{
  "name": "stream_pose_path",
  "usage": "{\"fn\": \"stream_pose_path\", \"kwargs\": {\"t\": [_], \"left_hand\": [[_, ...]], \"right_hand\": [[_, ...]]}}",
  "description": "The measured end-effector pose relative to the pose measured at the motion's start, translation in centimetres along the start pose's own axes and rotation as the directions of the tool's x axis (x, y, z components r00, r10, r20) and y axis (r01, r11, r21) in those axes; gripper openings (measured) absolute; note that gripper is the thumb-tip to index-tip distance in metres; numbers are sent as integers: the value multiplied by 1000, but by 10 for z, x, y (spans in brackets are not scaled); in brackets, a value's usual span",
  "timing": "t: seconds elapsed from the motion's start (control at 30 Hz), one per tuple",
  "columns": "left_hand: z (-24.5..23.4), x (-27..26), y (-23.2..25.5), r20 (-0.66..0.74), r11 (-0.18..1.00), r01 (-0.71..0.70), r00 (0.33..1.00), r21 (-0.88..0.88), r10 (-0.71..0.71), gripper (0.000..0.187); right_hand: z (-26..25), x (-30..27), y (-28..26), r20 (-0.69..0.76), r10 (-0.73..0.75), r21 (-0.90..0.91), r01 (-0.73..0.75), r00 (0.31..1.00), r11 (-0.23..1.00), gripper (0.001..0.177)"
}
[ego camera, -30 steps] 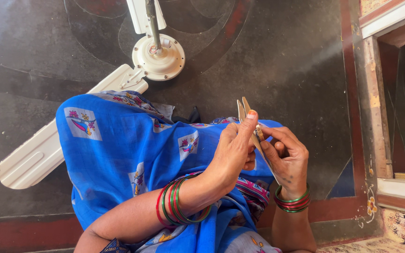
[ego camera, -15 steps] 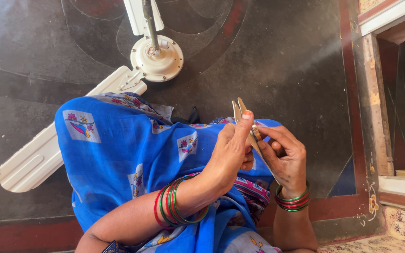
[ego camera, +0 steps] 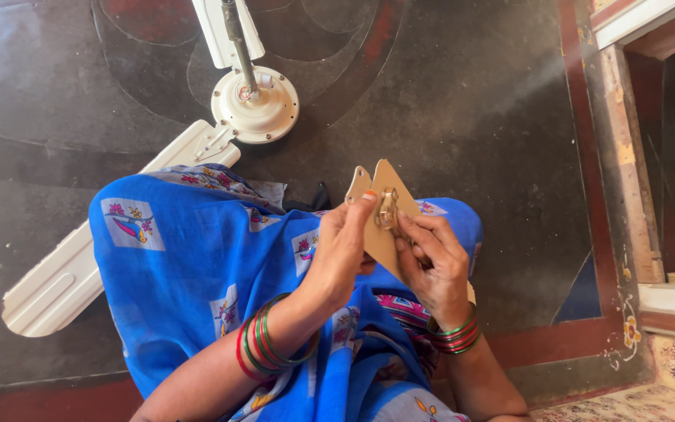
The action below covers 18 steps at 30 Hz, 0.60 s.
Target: The person sits on the floor and uses a screwdriver to remove screws from a ceiling fan blade. They detach the blade from its metal bracket, flip it over, and then reattach it by inserting and tightening the screws back into place.
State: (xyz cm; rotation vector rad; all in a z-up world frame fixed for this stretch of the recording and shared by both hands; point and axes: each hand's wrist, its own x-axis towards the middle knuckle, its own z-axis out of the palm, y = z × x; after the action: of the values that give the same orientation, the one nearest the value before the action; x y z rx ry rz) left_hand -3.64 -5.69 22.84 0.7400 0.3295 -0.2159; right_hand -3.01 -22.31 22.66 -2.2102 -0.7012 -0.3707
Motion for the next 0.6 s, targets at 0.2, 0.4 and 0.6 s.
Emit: {"fn": "stream_pose_path", "kwargs": {"t": [0.2, 0.4, 0.6], "left_hand": [[-16, 6, -2, 64, 999, -28, 998, 31, 26, 41], [-16, 7, -4, 69, 998, -32, 997, 48, 28, 44], [-15, 6, -3, 50, 998, -19, 999, 54, 17, 45]], "right_hand": [[8, -1, 10, 1, -9, 22, 9, 1000, 1000, 35], [9, -2, 15, -3, -27, 48, 27, 1000, 998, 33], [11, 0, 15, -15, -47, 45, 48, 999, 998, 33]]}}
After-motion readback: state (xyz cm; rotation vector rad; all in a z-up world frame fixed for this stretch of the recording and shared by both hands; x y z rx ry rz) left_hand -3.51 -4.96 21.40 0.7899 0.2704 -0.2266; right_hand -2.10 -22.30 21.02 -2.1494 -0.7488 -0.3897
